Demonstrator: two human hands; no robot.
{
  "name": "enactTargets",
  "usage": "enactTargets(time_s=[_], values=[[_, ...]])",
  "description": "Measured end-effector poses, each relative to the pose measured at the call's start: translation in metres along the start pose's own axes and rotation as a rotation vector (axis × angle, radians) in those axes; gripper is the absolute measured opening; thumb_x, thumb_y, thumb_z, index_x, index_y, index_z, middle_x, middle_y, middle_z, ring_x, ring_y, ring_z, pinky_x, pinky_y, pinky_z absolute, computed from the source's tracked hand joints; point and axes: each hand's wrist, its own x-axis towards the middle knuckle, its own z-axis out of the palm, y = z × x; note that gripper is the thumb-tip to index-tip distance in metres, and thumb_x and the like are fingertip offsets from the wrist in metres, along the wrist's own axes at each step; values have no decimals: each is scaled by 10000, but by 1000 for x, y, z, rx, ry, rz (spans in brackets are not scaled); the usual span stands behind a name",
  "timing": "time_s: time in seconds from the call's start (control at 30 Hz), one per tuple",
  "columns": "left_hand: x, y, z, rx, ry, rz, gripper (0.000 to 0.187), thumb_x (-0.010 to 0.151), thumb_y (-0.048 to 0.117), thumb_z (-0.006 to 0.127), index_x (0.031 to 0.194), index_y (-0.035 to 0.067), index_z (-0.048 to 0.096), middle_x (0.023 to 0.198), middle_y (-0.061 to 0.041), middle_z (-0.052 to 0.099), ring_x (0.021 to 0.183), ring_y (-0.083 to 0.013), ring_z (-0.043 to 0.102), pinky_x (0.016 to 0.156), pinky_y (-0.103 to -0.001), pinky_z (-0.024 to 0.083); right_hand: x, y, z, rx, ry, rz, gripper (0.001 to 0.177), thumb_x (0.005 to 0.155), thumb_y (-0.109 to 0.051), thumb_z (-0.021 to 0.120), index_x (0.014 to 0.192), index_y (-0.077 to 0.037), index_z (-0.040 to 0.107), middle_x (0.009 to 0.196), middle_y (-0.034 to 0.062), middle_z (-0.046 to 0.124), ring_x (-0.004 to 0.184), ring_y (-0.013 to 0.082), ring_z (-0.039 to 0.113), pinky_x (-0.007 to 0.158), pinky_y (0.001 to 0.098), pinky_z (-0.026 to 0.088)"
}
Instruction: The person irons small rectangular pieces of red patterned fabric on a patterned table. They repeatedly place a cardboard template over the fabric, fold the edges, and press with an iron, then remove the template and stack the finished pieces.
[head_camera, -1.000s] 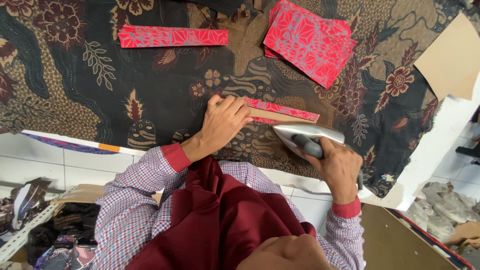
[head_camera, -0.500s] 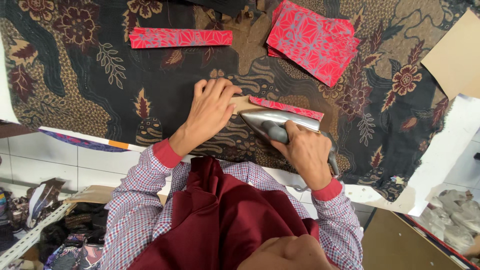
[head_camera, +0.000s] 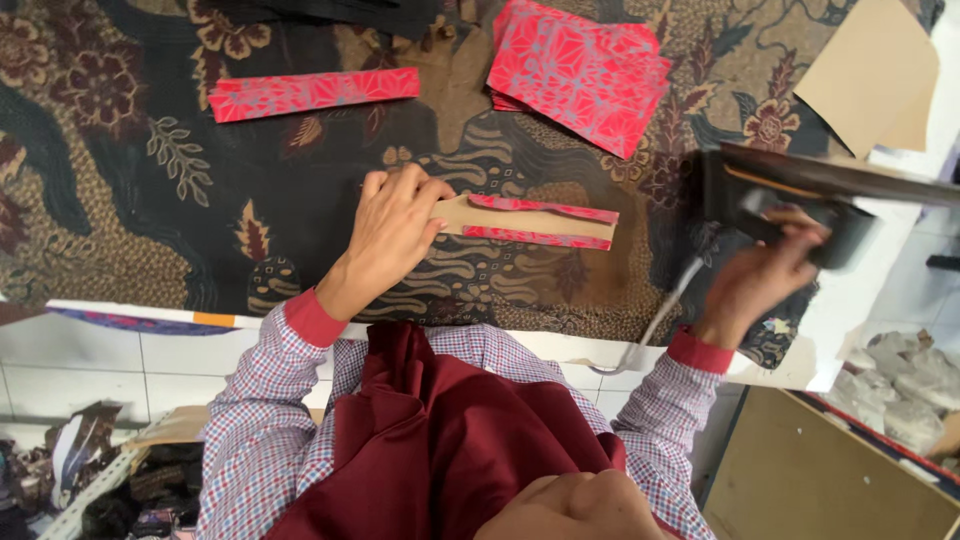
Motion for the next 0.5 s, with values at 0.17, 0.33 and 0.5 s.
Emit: enactTargets(time_s=[0.17, 0.33, 0.5], values=[[2, 2, -3, -113, -36, -47, 192, 937, 88, 679, 1129, 93, 677, 1032, -68, 627, 973, -259, 616, 898, -416, 376, -20, -41, -2, -1036, -302, 24, 348, 1060, -242, 736, 1215, 24, 571, 1099, 72, 648, 1012, 215, 597, 869, 392, 463], [8, 4, -9, -140, -37, -46, 164, 950, 77, 641, 1109, 85, 681, 991, -57, 667, 980, -253, 623, 901, -421, 378, -48, -53, 50, -857, -546, 309, 218, 960, -200, 787, 1093, -51, 700, 912, 73, 645, 797, 178, 586, 704, 309, 466], [3, 0, -12, -130, -39, -96, 159, 978, 88, 623, 1120, 94, 696, 1012, -63, 694, 970, -255, 628, 911, -417, 388, -61, -41, 91, -1011, -705, 74, 115, 925, -141, 780, 994, -69, 722, 902, 96, 551, 853, 247, 584, 753, 358, 464]])
